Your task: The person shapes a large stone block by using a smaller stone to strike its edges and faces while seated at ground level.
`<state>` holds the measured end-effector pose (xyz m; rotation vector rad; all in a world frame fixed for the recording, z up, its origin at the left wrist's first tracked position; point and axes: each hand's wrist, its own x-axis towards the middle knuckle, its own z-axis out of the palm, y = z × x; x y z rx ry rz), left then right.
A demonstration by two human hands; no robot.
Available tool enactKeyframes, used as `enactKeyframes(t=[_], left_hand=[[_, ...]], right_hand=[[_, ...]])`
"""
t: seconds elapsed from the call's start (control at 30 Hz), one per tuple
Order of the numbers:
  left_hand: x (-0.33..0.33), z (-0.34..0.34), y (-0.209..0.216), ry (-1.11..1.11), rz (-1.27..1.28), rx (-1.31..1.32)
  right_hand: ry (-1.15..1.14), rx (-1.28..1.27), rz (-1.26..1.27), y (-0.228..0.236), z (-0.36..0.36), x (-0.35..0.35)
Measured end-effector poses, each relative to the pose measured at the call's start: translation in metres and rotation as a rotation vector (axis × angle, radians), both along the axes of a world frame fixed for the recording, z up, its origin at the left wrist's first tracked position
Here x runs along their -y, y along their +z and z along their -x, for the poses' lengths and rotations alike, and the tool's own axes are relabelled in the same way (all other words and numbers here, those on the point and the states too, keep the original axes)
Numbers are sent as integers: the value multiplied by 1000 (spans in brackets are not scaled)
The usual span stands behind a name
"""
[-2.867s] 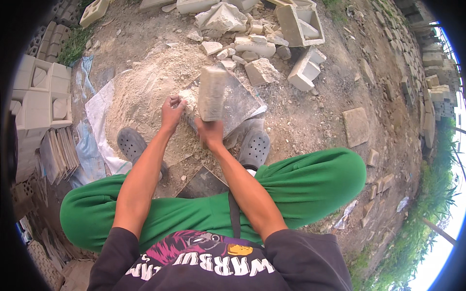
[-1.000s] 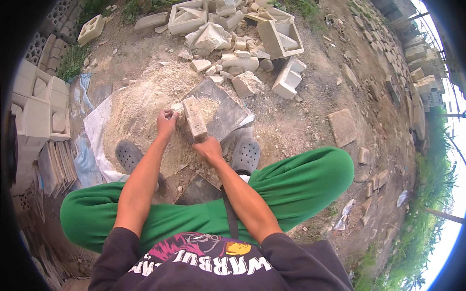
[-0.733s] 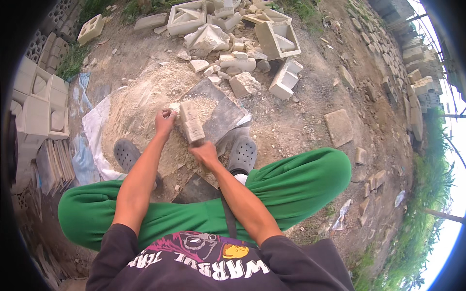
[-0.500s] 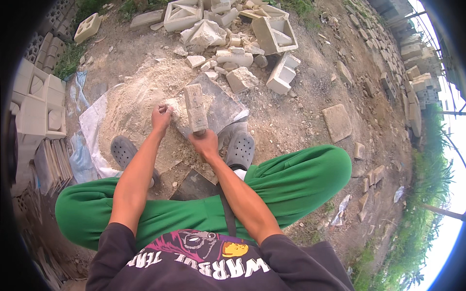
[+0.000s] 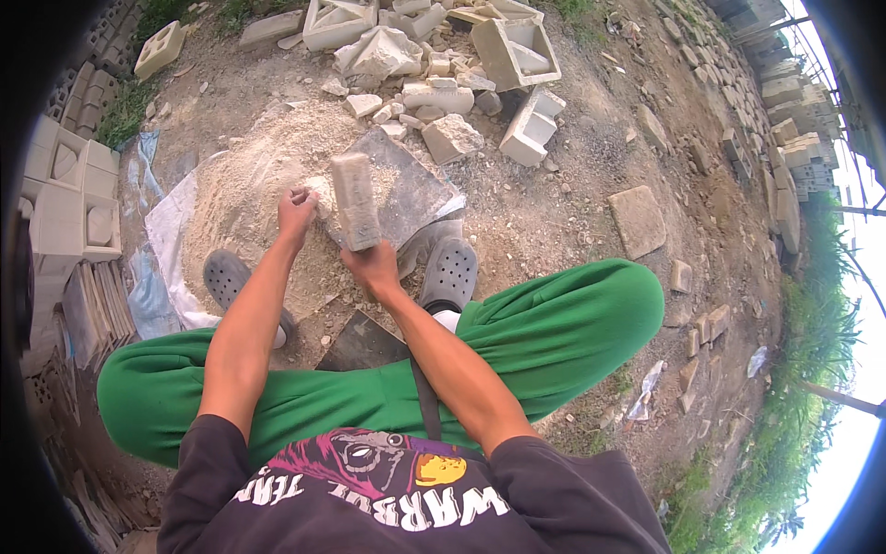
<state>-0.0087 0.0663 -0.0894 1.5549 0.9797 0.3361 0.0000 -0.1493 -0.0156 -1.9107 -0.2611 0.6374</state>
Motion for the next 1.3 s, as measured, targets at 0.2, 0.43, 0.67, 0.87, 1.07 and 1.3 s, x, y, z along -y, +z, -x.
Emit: enactKeyframes(t=[0.2,0.43,0.67,0.87,1.07,1.3], left_hand=[[-9,8,-2,83,13,-45],[-2,8,8,93,193,57],[-2,4,8,86,60,-9],[-5,0,-2,101,-42,-48],[-7,3,-10,110,7,-35],[0,0,-5,102,-49,-65]], right_hand=[[-39,-366,90,20,2,2],[23,-248,63,25,3,-1],[-15,-185,83,10,-4,-2],[119,-340,351,-10,4,1],[-4,-165,17,11,-3,0],[37,-266,310,-19,8,7]])
